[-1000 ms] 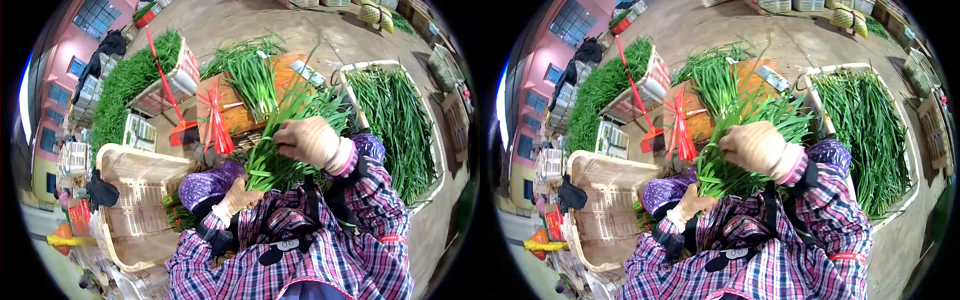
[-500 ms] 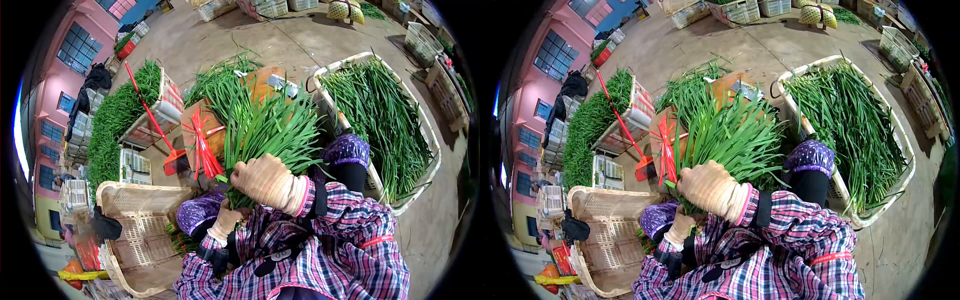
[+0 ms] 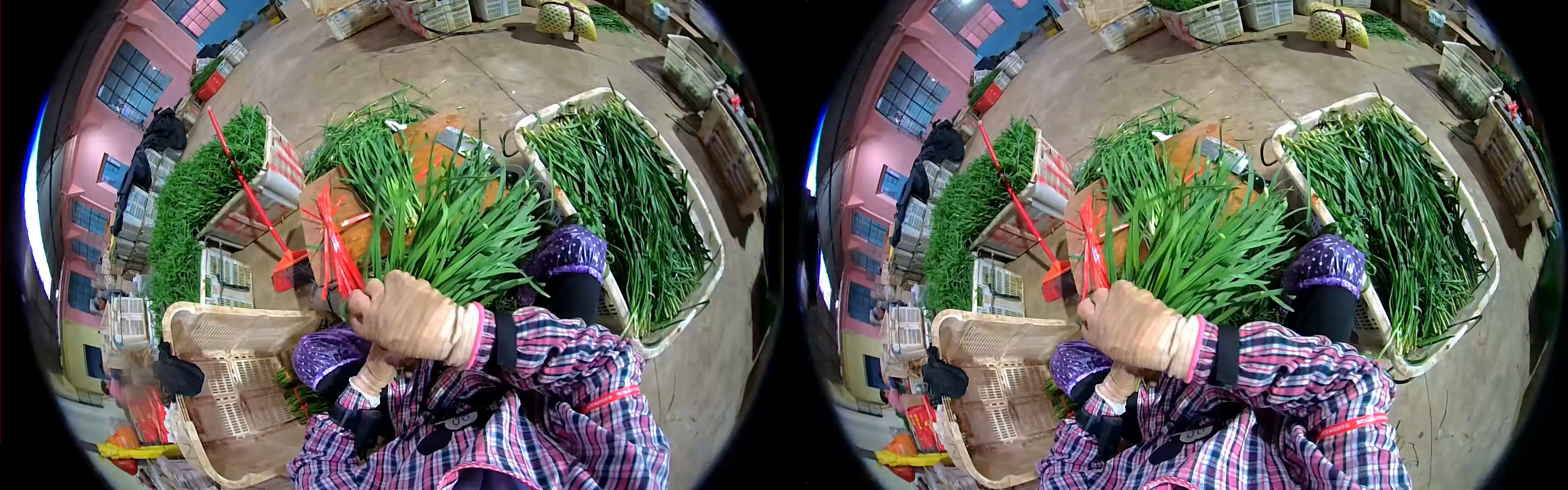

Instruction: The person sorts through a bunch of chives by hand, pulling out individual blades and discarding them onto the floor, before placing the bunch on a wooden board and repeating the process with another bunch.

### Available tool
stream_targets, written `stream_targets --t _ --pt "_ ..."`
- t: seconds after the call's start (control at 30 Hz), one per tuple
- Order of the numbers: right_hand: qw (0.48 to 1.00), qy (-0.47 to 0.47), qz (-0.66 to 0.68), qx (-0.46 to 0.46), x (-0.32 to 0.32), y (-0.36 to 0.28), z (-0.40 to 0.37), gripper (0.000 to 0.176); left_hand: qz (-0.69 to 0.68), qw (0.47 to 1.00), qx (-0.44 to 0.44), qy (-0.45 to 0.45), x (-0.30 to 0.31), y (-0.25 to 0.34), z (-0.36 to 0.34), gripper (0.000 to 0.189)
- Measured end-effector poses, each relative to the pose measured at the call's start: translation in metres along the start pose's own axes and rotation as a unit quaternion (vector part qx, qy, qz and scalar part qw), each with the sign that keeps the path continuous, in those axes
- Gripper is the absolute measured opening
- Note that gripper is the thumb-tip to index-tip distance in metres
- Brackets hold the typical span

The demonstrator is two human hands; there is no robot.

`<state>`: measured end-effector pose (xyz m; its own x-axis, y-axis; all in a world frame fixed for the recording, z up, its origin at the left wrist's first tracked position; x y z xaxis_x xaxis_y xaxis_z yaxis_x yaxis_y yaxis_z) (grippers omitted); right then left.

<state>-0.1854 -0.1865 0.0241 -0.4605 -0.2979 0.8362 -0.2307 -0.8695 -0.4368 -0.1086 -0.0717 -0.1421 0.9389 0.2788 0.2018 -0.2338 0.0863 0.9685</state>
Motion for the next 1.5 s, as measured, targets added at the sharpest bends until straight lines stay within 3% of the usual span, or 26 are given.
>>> stream_targets --t 0.13,0.2,0.27,0.4,0.53,0.63,0.73,0.8,0.9,0.97,1.1,1.2,1.23,1.5 --pt "1.000 0.013 0.005 -0.007 -0.005 0.002 0.001 0.025 -0.155 0.982 0.104 0.013 -0.008 0.003 -0.003 0.045" --pt "0.972 0.038 -0.029 0.228 0.003 -0.006 -0.005 0.036 -0.212 0.966 0.145 0.017 -0.011 0.011 -0.004 0.045" --pt "0.964 0.050 -0.034 0.260 0.018 -0.004 -0.014 0.038 -0.257 0.950 0.178 0.021 -0.013 0.020 -0.005 0.045" --pt "0.983 0.078 0.011 0.167 0.056 0.012 -0.023 0.034 -0.297 0.933 0.200 0.025 -0.014 0.041 0.002 0.046" --pt "0.972 0.210 0.085 0.058 0.088 0.060 -0.027 0.025 -0.276 0.917 0.288 0.022 -0.006 0.043 -0.004 0.030" --pt "0.951 0.287 0.108 -0.049 0.098 0.096 -0.029 0.013 -0.284 0.924 0.254 0.008 -0.003 0.045 -0.004 0.028" --pt "0.937 0.304 0.143 -0.090 0.103 0.110 -0.034 0.016 -0.260 0.935 0.241 -0.009 -0.002 0.050 -0.002 0.028" --pt "0.924 0.282 0.223 -0.131 0.106 0.114 -0.037 0.018 -0.248 0.942 0.227 -0.012 -0.001 0.050 -0.003 0.030" --pt "0.918 0.295 0.226 -0.138 0.113 0.116 -0.038 0.019 -0.238 0.941 0.240 -0.019 0.004 0.043 -0.007 0.030" --pt "0.927 0.289 0.220 -0.092 0.118 0.110 -0.036 0.020 -0.231 0.943 0.237 -0.019 0.004 0.042 -0.007 0.029" --pt "0.985 0.166 0.004 0.037 0.103 0.086 -0.028 0.026 -0.195 0.951 0.239 -0.028 0.004 0.039 -0.006 0.028" --pt "0.993 0.086 -0.060 0.049 0.073 0.075 -0.025 0.016 -0.200 0.951 0.236 -0.024 0.000 0.046 -0.002 0.028" --pt "0.991 0.033 -0.129 0.015 0.054 0.079 -0.027 0.011 -0.200 0.950 0.241 -0.012 -0.002 0.050 0.000 0.029" --pt "0.990 0.049 -0.129 0.018 0.063 0.071 -0.042 0.011 -0.222 0.954 0.202 -0.006 -0.001 0.048 0.002 0.026"
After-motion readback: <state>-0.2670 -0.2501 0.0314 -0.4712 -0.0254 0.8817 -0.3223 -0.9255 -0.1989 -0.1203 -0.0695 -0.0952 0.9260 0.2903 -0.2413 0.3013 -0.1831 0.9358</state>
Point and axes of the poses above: each hand's wrist, its own z-axis towards the middle knuckle, its own x-axis out of the back of the hand, y = z × x, the point moved 4 cm from there along z, towards the middle knuckle, and after that the axes turned 7 degrees about -x, right-handed, at the moved point
